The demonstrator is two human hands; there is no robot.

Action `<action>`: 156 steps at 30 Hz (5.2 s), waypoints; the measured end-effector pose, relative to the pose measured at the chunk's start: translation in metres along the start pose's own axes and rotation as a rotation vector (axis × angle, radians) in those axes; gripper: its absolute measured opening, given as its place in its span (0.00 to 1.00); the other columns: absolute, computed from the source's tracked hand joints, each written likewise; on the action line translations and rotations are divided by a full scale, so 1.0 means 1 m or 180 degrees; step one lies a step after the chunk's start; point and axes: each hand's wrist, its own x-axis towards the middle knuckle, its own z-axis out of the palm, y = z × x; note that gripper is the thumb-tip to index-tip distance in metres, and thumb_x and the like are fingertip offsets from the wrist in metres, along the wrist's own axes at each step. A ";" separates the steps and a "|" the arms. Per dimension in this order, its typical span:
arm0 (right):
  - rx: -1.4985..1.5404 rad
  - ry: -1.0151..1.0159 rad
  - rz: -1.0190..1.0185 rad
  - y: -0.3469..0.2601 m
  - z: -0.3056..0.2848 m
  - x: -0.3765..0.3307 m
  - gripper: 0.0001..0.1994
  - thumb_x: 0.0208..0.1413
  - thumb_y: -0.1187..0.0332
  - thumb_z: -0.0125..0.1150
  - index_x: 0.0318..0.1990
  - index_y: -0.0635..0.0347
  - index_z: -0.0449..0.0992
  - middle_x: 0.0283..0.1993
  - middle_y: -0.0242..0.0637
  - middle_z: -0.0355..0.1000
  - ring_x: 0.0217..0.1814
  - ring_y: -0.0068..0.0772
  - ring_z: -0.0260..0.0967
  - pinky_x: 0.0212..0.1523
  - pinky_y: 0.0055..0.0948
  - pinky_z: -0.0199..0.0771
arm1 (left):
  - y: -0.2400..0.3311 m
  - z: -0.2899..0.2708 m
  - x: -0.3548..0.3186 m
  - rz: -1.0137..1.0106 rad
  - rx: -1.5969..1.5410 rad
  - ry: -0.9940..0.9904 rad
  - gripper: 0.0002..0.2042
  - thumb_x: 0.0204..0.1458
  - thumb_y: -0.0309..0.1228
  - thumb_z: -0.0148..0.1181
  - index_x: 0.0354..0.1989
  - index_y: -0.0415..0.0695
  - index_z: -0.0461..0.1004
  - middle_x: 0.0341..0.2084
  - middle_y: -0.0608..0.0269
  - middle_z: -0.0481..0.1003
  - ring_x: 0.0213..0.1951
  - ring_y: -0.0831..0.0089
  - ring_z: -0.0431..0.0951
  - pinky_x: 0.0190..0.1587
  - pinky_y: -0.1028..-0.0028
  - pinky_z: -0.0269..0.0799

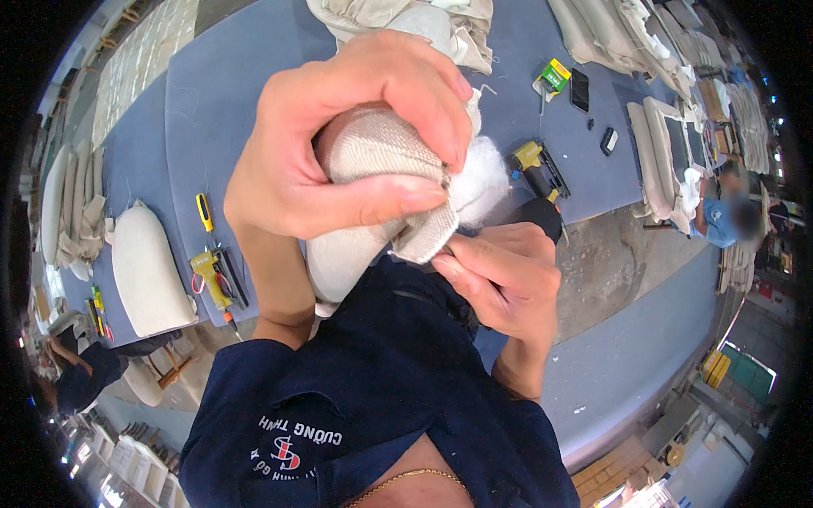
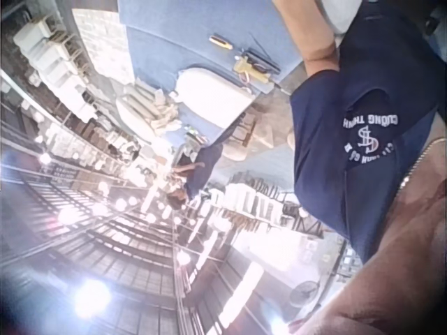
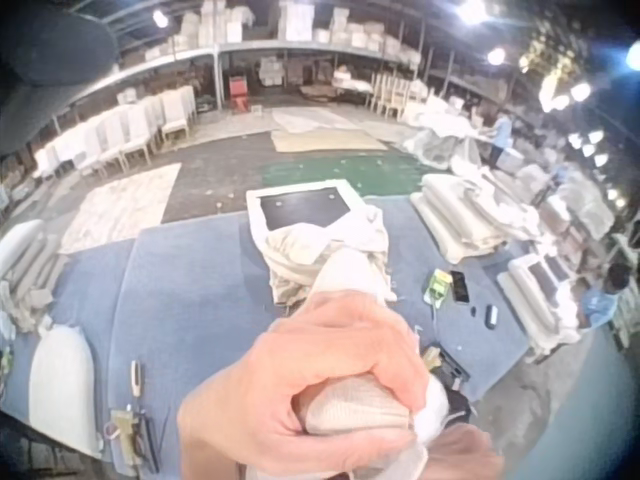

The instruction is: The person is upholstering a chair component, likely an armrest or seat frame. They use a staple gun to secure fabric over a foam-covered frame, repeatedly pulling the material taut and trimming excess with scissors. The process involves folding edges and ensuring a smooth finish on the upholstered piece.

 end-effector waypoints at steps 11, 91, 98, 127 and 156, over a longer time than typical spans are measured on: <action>0.0193 -0.0409 0.0101 -0.001 -0.026 -0.002 0.06 0.52 0.75 0.67 0.32 0.71 0.82 0.16 0.36 0.67 0.14 0.34 0.66 0.18 0.31 0.58 | 0.000 0.017 -0.001 -0.0018 0.0138 0.0237 0.11 0.39 0.22 0.72 0.33 0.41 0.80 0.30 0.65 0.80 0.43 0.62 0.78 0.54 0.61 0.70; 0.1456 -0.1725 0.0033 0.063 0.102 0.206 0.15 0.49 0.67 0.71 0.41 0.69 0.83 0.33 0.38 0.80 0.34 0.22 0.75 0.38 0.26 0.73 | 0.018 -0.031 -0.055 -0.1023 -0.0307 0.3348 0.38 0.44 0.10 0.39 0.69 0.45 0.46 0.68 0.36 0.59 0.63 0.56 0.70 0.59 0.68 0.73; 0.1242 -0.1931 0.0152 0.075 0.120 0.212 0.13 0.53 0.66 0.68 0.40 0.69 0.81 0.28 0.36 0.79 0.29 0.23 0.73 0.32 0.27 0.69 | 0.067 -0.022 -0.069 -0.1636 0.1521 0.3840 0.36 0.48 0.19 0.50 0.70 0.42 0.50 0.65 0.41 0.62 0.61 0.54 0.71 0.66 0.59 0.65; 0.3366 0.0019 0.0822 0.030 0.091 0.058 0.10 0.51 0.72 0.67 0.37 0.72 0.81 0.28 0.33 0.78 0.29 0.17 0.68 0.33 0.24 0.72 | 0.097 0.028 -0.044 -0.1778 0.4148 0.1197 0.16 0.53 0.16 0.58 0.50 0.36 0.77 0.52 0.55 0.79 0.58 0.55 0.75 0.61 0.58 0.69; 0.2015 -0.0068 0.1101 0.009 0.053 0.023 0.14 0.64 0.69 0.60 0.54 0.67 0.75 0.35 0.36 0.63 0.29 0.27 0.63 0.33 0.33 0.65 | 0.094 0.038 -0.036 -0.1120 0.4163 0.0776 0.07 0.46 0.16 0.65 0.30 0.38 0.72 0.39 0.60 0.83 0.50 0.48 0.79 0.55 0.51 0.73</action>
